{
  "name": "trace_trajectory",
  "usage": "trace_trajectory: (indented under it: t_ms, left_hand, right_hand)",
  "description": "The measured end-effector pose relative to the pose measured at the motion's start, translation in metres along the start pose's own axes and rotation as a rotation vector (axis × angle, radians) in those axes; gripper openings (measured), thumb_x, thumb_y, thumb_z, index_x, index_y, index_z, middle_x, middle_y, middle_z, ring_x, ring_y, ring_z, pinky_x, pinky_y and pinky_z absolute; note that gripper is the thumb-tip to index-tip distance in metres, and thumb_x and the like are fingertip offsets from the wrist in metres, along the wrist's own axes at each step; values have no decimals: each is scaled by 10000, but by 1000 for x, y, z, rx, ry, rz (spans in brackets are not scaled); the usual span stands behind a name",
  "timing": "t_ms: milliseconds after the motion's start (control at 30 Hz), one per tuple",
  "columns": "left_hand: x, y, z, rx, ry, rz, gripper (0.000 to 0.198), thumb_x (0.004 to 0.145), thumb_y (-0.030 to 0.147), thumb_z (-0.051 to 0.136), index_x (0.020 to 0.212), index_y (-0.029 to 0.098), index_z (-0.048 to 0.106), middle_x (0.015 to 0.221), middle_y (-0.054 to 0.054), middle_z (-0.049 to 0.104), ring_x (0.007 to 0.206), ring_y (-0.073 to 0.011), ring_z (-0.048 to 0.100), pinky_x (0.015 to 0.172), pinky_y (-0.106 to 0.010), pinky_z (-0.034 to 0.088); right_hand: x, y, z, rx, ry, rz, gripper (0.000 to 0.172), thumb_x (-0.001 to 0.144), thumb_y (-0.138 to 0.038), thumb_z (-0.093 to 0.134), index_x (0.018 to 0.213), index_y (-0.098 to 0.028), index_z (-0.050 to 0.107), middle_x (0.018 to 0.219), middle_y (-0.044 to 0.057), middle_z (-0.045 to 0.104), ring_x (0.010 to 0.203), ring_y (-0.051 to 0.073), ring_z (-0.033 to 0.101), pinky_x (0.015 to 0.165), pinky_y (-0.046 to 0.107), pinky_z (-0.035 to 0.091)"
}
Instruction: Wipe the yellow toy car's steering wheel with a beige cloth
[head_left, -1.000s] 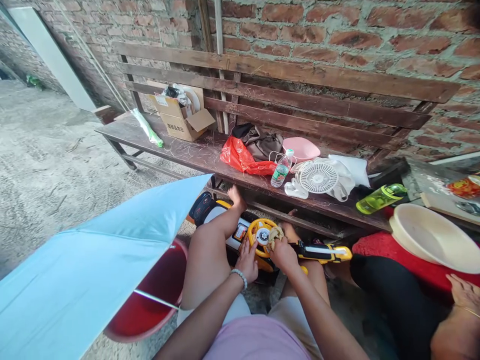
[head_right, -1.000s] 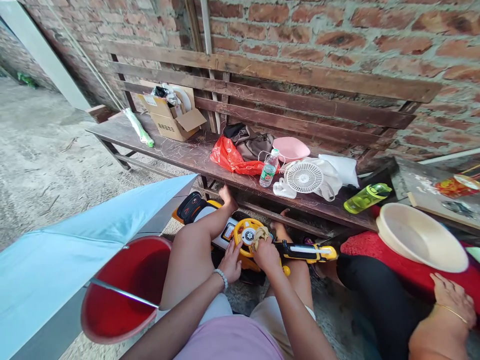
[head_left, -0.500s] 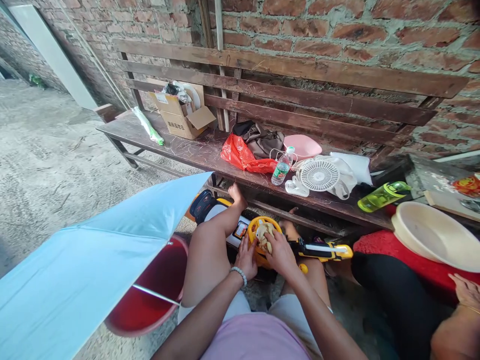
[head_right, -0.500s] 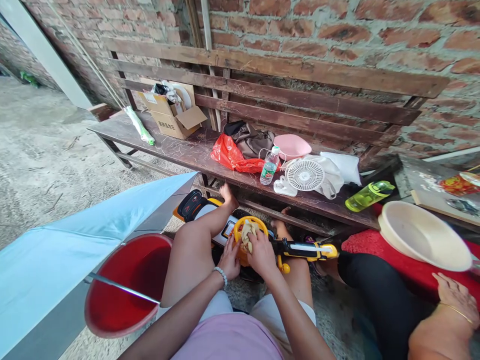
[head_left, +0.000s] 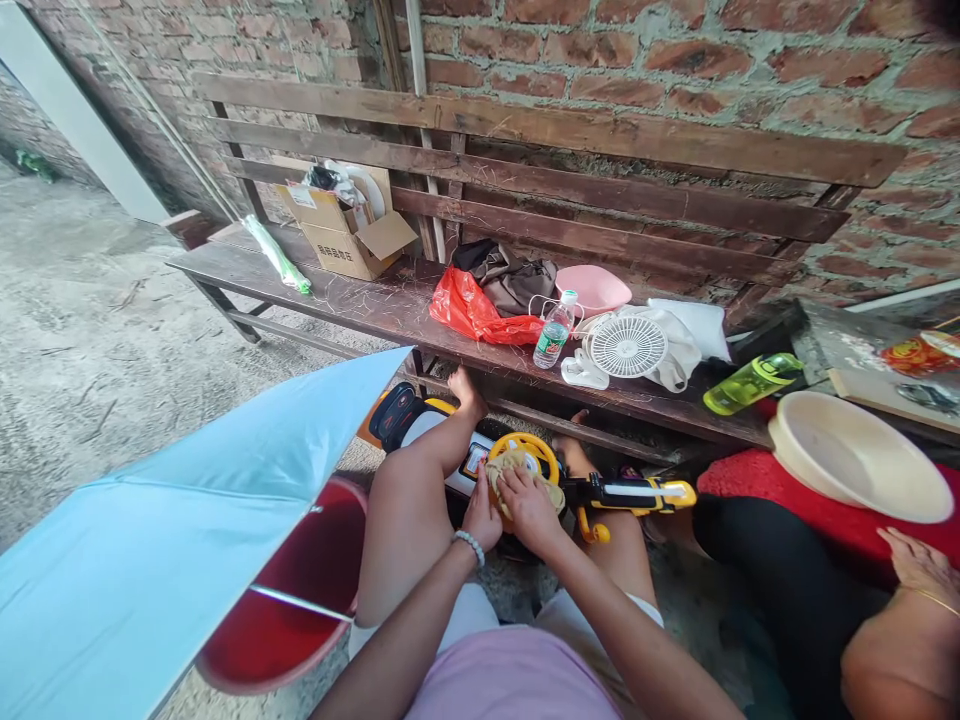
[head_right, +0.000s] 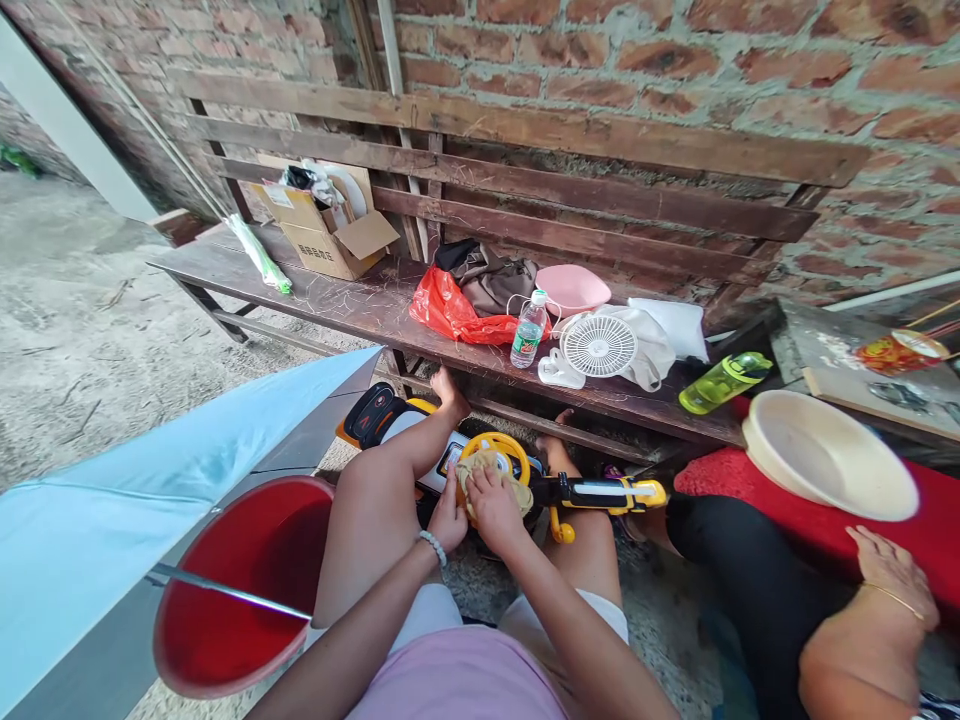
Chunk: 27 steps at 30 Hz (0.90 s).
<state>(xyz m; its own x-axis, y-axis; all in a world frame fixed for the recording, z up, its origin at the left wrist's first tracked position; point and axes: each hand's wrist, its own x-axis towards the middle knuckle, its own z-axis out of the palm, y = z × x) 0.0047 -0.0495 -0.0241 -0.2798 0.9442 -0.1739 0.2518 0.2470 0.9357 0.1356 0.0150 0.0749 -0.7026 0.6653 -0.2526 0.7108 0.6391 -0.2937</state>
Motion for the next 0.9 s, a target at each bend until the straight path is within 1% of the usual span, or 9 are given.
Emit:
trace_trajectory:
  t_ms: [133,233,333,433,533,600,667,800,900]
  left_hand:
    - [-4,4,0,122,27,55,1077,763,32,548,1763,208,189,1833,-84,256,1704,-275,196,1412,-512,165]
    - [-9,3,0,235,-5,126,1023,757,16,541,1734,209,304,1846,-82,207,1717,-297,117,1405,-567,159]
    - [-11,2,-1,329,-61,152,1007,731,-2,562,1699,212,391,1850,-95,184,1715,-335,101,1385,-621,197]
    - [-11,2,-2,393,-90,140,1023,724,-10,574,1705,207,384,1849,-116,178,1710,-345,132,1380,-614,224]
    - [-11,5,-4,443,-99,139,1001,756,-6,557,1716,209,369,1849,-122,176,1709,-328,151,1377,-578,259]
    - [-10,8,-5,473,-96,142,983,773,-5,541,1717,205,366,1846,-129,180,1707,-326,162,1367,-577,282]
    - [-10,11,-6,501,-93,148,969,776,-9,537,1710,198,381,1840,-139,198,1704,-332,179,1360,-589,290]
    - [-9,16,-6,502,-84,152,943,775,-17,536,1688,190,423,1828,-149,243,1694,-330,227,1358,-580,296]
    - [-8,16,-5,474,-78,148,948,763,-18,542,1682,192,435,1824,-152,257,1690,-335,244,1355,-584,305]
  right_hand:
    - [-37,6,13,-4,8,10,580,969,-109,499,1525,-203,634,1623,150,583,1491,332,507,1147,489,456]
    - [-41,13,-1,0,14,35,509,956,-117,532,1426,-217,697,1490,138,678,1353,301,597,1060,411,498]
    - [-22,23,-30,4,108,59,488,958,-140,542,1413,-217,699,1466,140,679,1306,300,597,1022,388,502]
    - [8,34,-55,15,254,69,532,974,-159,531,1490,-216,647,1561,150,606,1401,311,512,1095,410,465]
    - [34,45,-63,16,173,157,558,950,-156,560,1491,-262,651,1601,124,571,1429,309,489,1115,421,447]
    - [43,51,-62,24,63,255,543,944,-175,586,1469,-283,670,1590,114,578,1371,308,545,1096,421,451]
    - [45,56,-58,46,21,339,510,960,-216,601,1461,-278,678,1540,129,608,1295,300,607,1072,400,455]
    - [31,64,-46,172,49,520,461,982,-270,607,1436,-261,683,1364,138,693,1159,271,697,983,336,481]
    - [12,63,-26,350,133,618,401,960,-270,622,1351,-240,708,1227,122,756,1080,260,730,918,308,505]
